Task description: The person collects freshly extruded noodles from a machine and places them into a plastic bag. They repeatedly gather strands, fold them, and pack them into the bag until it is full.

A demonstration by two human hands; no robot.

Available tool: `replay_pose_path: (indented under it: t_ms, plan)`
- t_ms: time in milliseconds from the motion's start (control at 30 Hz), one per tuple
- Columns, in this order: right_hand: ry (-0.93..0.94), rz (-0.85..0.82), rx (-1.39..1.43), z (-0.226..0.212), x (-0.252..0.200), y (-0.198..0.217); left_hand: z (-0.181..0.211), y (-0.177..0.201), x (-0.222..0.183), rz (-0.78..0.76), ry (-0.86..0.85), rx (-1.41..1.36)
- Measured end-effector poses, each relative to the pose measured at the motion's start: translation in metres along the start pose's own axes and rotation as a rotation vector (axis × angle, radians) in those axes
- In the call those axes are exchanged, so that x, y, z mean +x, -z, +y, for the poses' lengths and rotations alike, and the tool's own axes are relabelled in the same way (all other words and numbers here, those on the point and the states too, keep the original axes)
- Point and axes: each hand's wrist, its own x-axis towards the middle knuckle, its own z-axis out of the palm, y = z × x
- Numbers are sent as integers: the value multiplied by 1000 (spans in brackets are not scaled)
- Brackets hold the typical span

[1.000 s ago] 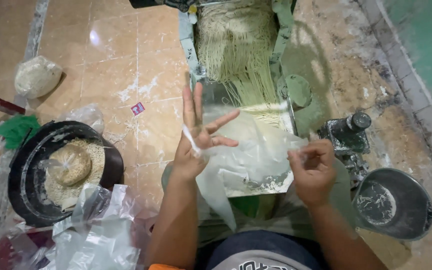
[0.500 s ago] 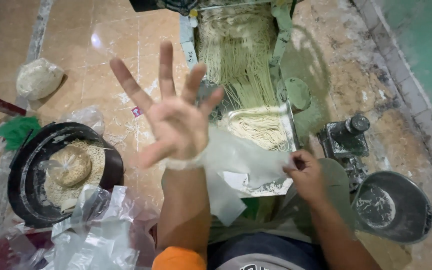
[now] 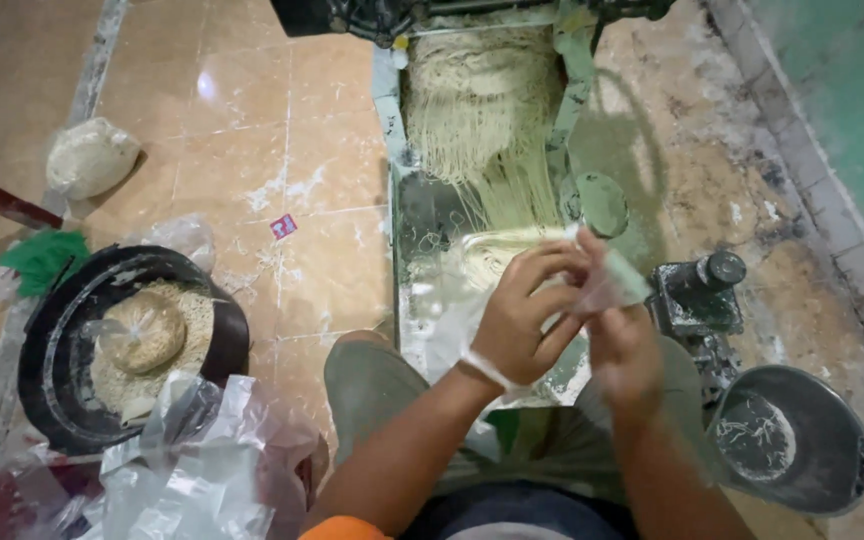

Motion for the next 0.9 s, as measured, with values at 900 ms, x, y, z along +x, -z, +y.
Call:
replay_pose_path:
  t_ms: [900]
  plan:
    - [-865, 747, -389, 253, -51, 112, -184, -59, -59, -58, 1045, 110]
